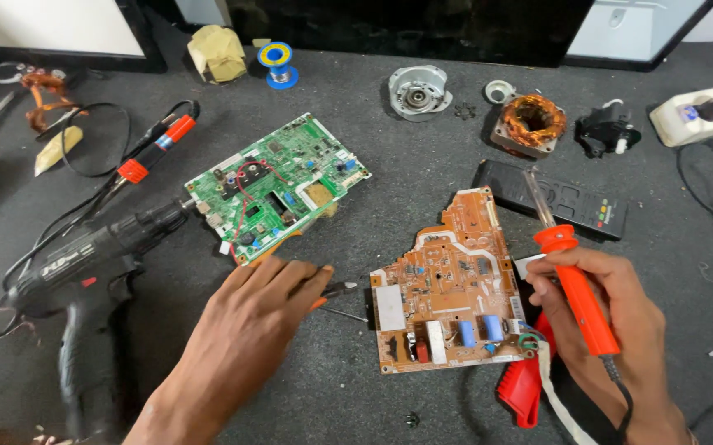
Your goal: Soldering and desoldering components on a circuit board using a soldering iron and pliers
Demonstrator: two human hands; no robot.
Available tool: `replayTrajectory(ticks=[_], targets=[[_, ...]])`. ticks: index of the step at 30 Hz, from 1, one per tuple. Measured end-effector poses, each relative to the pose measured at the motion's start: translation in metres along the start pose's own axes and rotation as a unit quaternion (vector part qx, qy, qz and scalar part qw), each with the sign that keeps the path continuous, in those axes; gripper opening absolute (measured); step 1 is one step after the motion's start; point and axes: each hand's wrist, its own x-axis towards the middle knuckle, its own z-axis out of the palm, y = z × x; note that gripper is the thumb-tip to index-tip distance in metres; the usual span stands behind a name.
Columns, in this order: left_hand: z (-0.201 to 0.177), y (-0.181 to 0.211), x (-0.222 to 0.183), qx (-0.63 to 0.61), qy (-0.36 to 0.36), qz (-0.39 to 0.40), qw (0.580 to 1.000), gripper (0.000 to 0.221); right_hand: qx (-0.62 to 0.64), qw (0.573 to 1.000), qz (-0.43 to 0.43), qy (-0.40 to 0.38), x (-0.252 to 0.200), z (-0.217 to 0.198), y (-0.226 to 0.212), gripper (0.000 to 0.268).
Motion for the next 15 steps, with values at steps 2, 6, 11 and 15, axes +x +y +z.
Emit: replayTrajectory(ticks=[2, 6, 11, 15], targets=[[0.002, 0.001, -0.002, -0.041, 0.018, -0.031, 0.999, 0.045, -0.082, 0.996, 0.030, -0.008, 0.003, -0.005, -0.009, 0.025], [0.007, 0.003, 0.000, -0.024, -0.004, -0.042, 0.999, 0.031, -0.051, 0.998, -0.020, -0.020, 0.000, -0.009, -0.004, 0.026], [0.002, 0.003, 0.002, -0.067, -0.038, -0.050, 0.996, 0.040, 0.043, 0.998, -0.051, 0.021, -0.004, -0.010, -0.005, 0.020], [0.003, 0.011, 0.001, -0.073, -0.074, -0.039, 0.994, 0.078, 0.034, 0.995, -0.078, 0.044, -0.003, -0.012, 0.004, 0.018]])
